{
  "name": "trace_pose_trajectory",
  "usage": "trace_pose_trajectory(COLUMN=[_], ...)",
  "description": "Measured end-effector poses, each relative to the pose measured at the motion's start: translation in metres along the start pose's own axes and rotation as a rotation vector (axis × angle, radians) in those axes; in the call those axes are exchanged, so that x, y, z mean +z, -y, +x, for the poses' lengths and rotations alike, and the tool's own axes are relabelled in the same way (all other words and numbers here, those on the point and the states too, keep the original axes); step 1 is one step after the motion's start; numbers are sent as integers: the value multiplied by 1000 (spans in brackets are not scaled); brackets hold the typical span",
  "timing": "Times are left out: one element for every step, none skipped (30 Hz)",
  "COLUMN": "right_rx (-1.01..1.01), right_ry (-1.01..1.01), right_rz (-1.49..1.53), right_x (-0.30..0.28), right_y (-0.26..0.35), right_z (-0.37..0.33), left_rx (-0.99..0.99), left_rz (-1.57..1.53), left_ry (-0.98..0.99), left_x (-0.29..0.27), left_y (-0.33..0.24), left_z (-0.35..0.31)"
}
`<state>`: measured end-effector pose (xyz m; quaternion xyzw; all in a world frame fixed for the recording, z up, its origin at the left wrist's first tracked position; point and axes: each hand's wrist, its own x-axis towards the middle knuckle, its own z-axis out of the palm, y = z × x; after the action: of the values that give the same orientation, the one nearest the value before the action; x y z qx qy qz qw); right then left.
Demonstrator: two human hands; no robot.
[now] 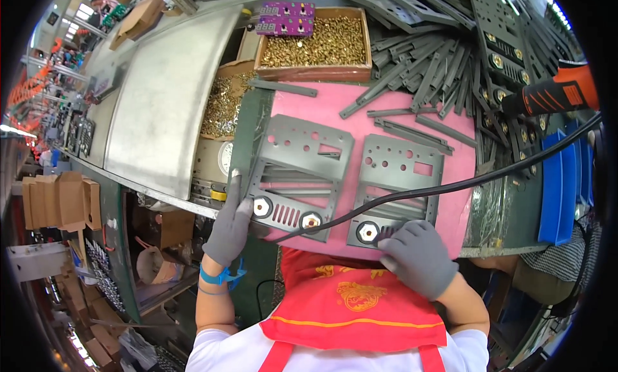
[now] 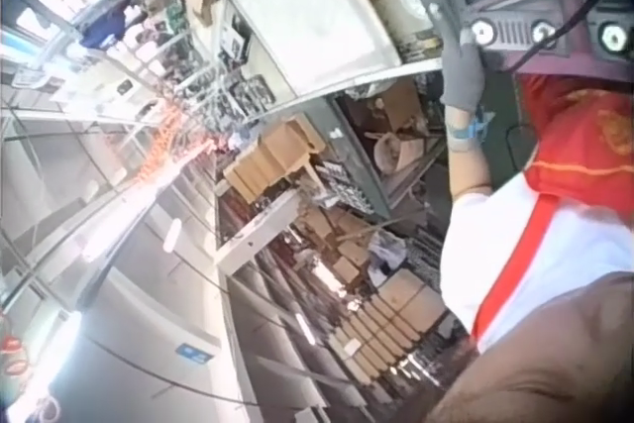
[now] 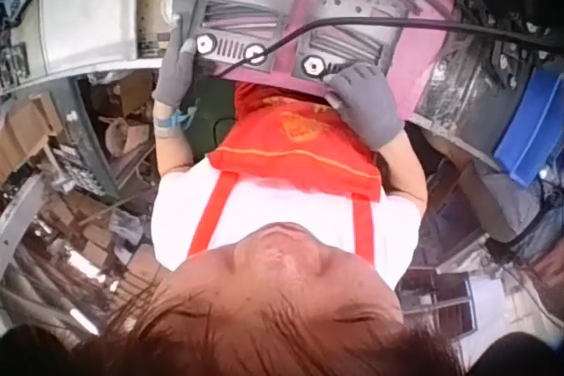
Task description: The recorder is assembling metal panels for electronics housings, involving screwdriving and grouping parts.
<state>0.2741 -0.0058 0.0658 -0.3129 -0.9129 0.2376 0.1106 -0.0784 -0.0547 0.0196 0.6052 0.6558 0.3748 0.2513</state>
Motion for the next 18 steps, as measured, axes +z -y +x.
trace_pose_trajectory(right_rx=[56, 117, 159, 250, 350, 500, 524, 519, 439, 351, 327, 183, 41, 28, 108, 188, 253, 255], right_ry=[-32, -154, -341, -642, -918, -1228, -1416, -1423, -1488, -1547, -1552, -1522, -1467, -1471, -1425, -1377, -1303, -1302], right_rz=[156, 147, -30, -183, -259, -242, -378, -405, -323, -231, -230, 51, 322, 313, 335, 358, 415, 423], right_x=[-14, -33, -52, -65, -78, -92, -116, -140, -159, -174, -185, -193, -201, -208, -213, -217, -215, -215], right_y=[-8, -15, -24, -41, -63, -85, -109, -119, -131, -142, -154, -168, -183, -204, -206, -208, -205, -187], right_z=[-1, -2, -3, -17, -24, -30, -34, -38, -33, -27, -26, -24, -25, -37, -34, -32, -32, -9], left_rx=[-243, -490, -382, -373, -195, -19, 148, 325, 413, 494, 512, 526, 530, 541, 551, 457, 360, 354], left_rz=[236, 467, 617, 603, 561, 517, 433, 341, 332, 328, 406, 488, 519, 545, 543, 569, 594, 598], left_ry=[167, 329, 294, 286, 277, 267, 291, 317, 336, 350, 365, 379, 452, 534, 530, 638, 746, 749], left_x=[-9, -17, -21, -24, -24, -19, -10, 2, 17, 33, 47, 59, 70, 81, 92, 101, 107, 109], left_y=[-33, -54, -57, -69, -84, -95, -101, -108, -103, -93, -87, -82, -73, -68, -71, -72, -72, -72], left_z=[11, 18, 20, 33, 54, 78, 106, 141, 175, 207, 237, 263, 286, 302, 310, 316, 322, 323])
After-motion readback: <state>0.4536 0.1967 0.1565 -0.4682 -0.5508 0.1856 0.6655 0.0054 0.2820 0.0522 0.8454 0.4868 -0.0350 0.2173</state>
